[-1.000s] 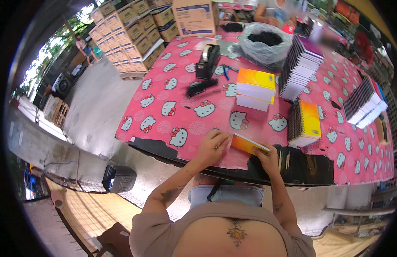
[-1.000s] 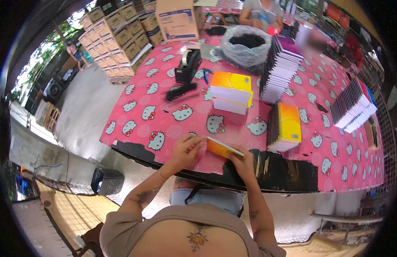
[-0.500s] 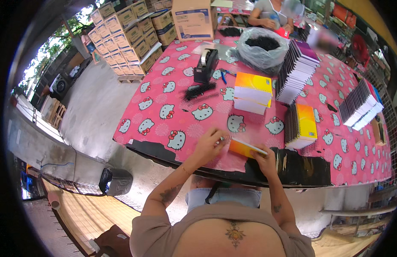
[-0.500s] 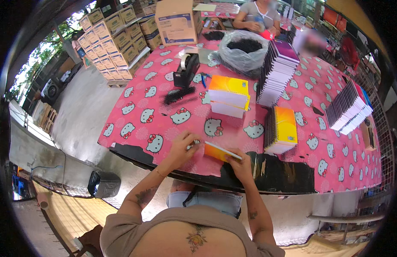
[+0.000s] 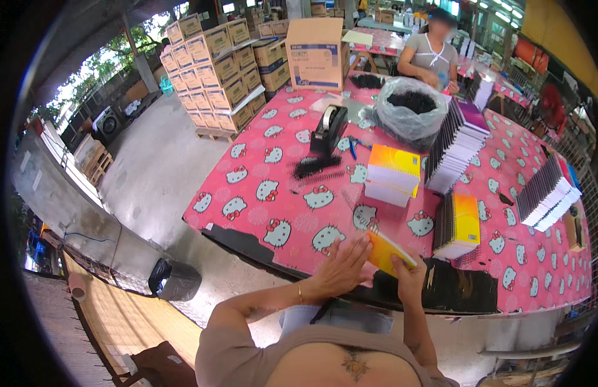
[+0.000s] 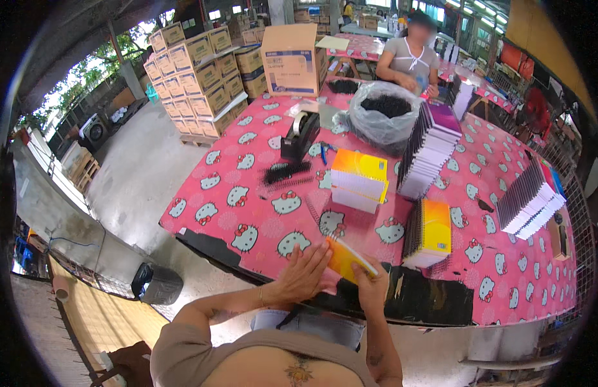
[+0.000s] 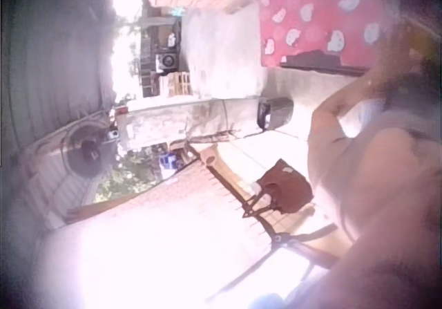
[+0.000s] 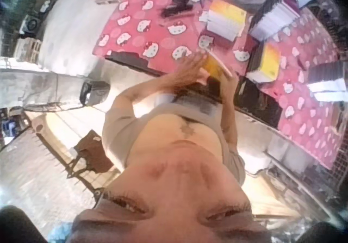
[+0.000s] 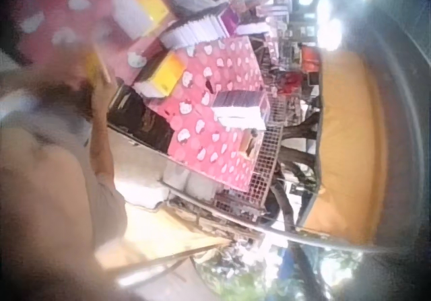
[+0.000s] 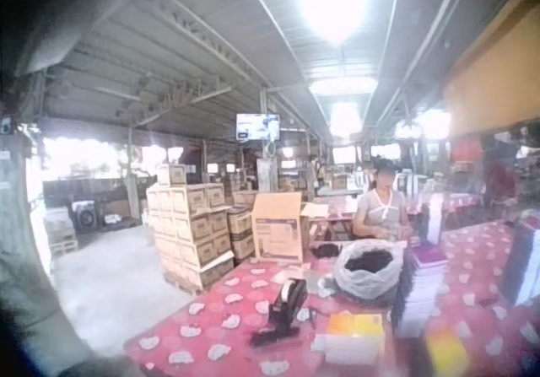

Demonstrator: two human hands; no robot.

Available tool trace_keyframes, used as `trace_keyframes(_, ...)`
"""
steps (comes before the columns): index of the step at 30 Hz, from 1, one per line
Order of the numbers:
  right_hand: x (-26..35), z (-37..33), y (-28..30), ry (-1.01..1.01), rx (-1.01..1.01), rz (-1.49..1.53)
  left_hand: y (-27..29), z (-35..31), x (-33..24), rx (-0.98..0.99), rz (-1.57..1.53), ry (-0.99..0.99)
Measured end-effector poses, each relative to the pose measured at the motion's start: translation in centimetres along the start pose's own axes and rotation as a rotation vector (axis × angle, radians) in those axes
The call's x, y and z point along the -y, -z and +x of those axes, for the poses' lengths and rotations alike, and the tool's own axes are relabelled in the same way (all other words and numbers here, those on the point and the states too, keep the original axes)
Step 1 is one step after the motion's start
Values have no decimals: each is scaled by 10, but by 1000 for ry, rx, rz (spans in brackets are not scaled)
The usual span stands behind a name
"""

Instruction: The person organizes and stacks notebooks on a table, aligning their edges and placing them into neat piles before moving stacks of finished notebooks to the side of the workspace.

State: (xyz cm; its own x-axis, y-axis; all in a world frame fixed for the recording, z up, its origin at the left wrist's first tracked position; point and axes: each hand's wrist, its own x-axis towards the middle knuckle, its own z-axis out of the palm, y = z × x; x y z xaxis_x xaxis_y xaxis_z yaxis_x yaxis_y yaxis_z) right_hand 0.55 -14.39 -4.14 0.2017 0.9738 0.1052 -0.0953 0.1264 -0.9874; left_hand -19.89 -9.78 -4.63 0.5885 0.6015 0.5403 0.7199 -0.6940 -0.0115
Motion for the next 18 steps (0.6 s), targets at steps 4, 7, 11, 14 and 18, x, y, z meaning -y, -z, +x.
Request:
trace_keyframes(4, -3, 4, -5, -40, 76, 20, 30, 45, 17, 9, -3, 53)
trace_keyframes(7, 8, 5, -1, -50, 11, 101, 6, 11, -5, 89, -42, 25)
trace_keyframes(11, 5, 2, -11, -27, 39, 71, 33, 45, 8, 7, 10, 24)
trace_keyframes(14, 4, 3, -15, -34, 55, 123, 38, 39, 7, 173, -76, -8)
trace_keyframes(18, 24, 8, -2, -29, 10, 1, 9, 12, -11, -73, -210, -175)
